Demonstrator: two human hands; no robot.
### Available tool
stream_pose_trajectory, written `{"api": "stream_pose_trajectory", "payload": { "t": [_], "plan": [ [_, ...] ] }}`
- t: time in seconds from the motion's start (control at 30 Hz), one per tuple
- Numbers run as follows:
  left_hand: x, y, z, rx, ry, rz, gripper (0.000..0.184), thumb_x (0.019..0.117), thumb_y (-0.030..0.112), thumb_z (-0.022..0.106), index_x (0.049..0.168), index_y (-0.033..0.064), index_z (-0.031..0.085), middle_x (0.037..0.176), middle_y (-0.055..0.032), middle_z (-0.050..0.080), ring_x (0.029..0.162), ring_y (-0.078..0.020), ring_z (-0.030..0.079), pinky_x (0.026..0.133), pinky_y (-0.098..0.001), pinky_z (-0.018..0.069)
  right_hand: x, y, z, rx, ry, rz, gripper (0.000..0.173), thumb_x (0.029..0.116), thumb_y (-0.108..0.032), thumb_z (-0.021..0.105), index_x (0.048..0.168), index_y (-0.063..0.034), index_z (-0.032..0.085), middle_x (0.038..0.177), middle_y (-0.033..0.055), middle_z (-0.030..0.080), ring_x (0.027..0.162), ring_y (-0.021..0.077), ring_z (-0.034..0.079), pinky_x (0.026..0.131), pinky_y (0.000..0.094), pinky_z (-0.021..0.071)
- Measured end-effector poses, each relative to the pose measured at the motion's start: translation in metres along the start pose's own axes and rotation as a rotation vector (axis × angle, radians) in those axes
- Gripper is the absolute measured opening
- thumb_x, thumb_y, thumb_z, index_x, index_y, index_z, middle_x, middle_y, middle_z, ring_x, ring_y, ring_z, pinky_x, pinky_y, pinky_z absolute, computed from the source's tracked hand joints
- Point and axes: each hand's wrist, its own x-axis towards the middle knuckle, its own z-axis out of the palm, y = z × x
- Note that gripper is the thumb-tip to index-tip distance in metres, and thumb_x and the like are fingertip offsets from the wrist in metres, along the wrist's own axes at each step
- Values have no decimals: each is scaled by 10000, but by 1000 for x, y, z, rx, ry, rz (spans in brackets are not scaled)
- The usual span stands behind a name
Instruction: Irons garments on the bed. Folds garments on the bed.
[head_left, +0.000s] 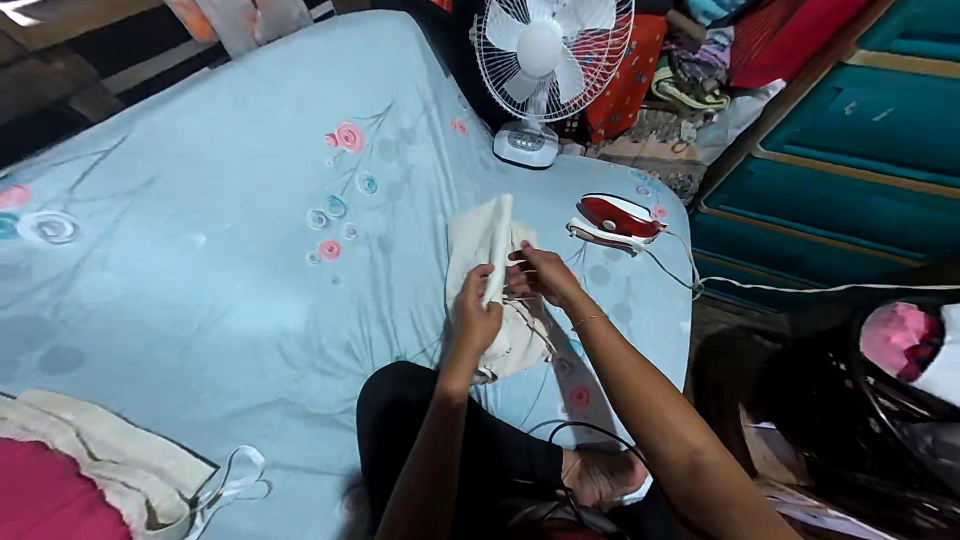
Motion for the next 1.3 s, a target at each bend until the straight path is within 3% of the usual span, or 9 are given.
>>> {"api": "stream_pose_trajectory", "payload": {
  "t": [0.2, 0.33, 0.47, 0.67, 0.83, 0.97, 1.1, 1.23, 1.3],
  "plan": [
    [3, -7, 46, 187, -459, 170, 557, 972, 175, 686, 1465, -14, 509, 1474, -220, 545, 1324, -329, 571, 1127, -461, 453, 15, 47, -23, -284, 206, 32, 326, 983, -162, 693, 1219, 56, 644, 1109, 220, 685, 989, 271, 667, 913, 456, 538],
    [18, -29, 16, 296, -93, -62, 542, 986, 304, 682, 1433, 17, 572, 1541, -249, 475, 1461, -401, 421, 1216, -544, 323, 14, 75, -27, -449, 301, -8, 538, 983, -297, 705, 1372, 45, 560, 1292, 260, 635, 1199, 345, 621, 1053, 502, 479],
    [43, -78, -9, 115, -12, -303, 821, 947, 313, 738, 1578, -17, 327, 1577, -282, 402, 1467, -390, 420, 1208, -520, 368, 14, 80, -7, -313, 239, -75, 696, 1036, -290, 632, 1562, 49, 328, 1527, 275, 470, 1418, 317, 486, 1194, 450, 376],
    [48, -98, -33, -458, -128, -336, 883, 870, 100, 806, 1591, 22, 303, 1499, -262, 500, 1352, -338, 553, 1127, -500, 473, 14, 53, 32, -193, 247, -115, 608, 1040, -237, 622, 1502, 88, 397, 1477, 276, 511, 1358, 276, 524, 1151, 412, 404],
    [14, -56, -110, -673, 152, -206, 691, 912, -57, 688, 1519, -55, 358, 1393, -259, 559, 1206, -248, 627, 1034, -399, 537, 0, -31, 98, -208, 113, -352, 461, 1038, -171, 604, 1390, 105, 490, 1249, 198, 640, 1081, 100, 640, 979, 282, 516],
    [-24, -45, -185, -686, 436, -74, 697, 914, -97, 661, 1532, 50, 376, 1272, -170, 640, 1017, -190, 685, 897, -390, 592, -5, -89, 163, -300, -142, -490, 390, 1050, -209, 569, 1375, -4, 504, 1056, 56, 661, 859, 15, 651, 776, 225, 559],
    [-64, -94, -245, -506, 705, -144, 667, 915, 16, 723, 1507, 82, 422, 1314, -161, 629, 1082, -225, 672, 907, -435, 587, -43, -119, 198, -479, -431, -873, 591, 1058, -294, 488, 1555, 7, 382, 1432, 228, 566, 1220, 251, 641, 995, 414, 544],
    [-81, -203, -268, -209, 848, -448, 755, 908, 191, 788, 1533, 21, 401, 1444, -298, 538, 1313, -449, 552, 1070, -628, 468, -132, -132, 194, -347, -583, -1313, 465, 1133, -345, 366, 1411, -21, 551, 1348, 94, 659, 1195, 102, 653, 994, 310, 569],
    [-85, -199, -265, -122, 830, -543, 802, 897, 154, 800, 1557, 50, 356, 1440, -316, 532, 1301, -495, 543, 1047, -654, 462, -180, -142, 189, -414, -595, -1411, 366, 1130, -269, 363, 1368, -55, 540, 1320, 36, 660, 1226, 16, 597, 1044, 197, 484]
  ]
}}
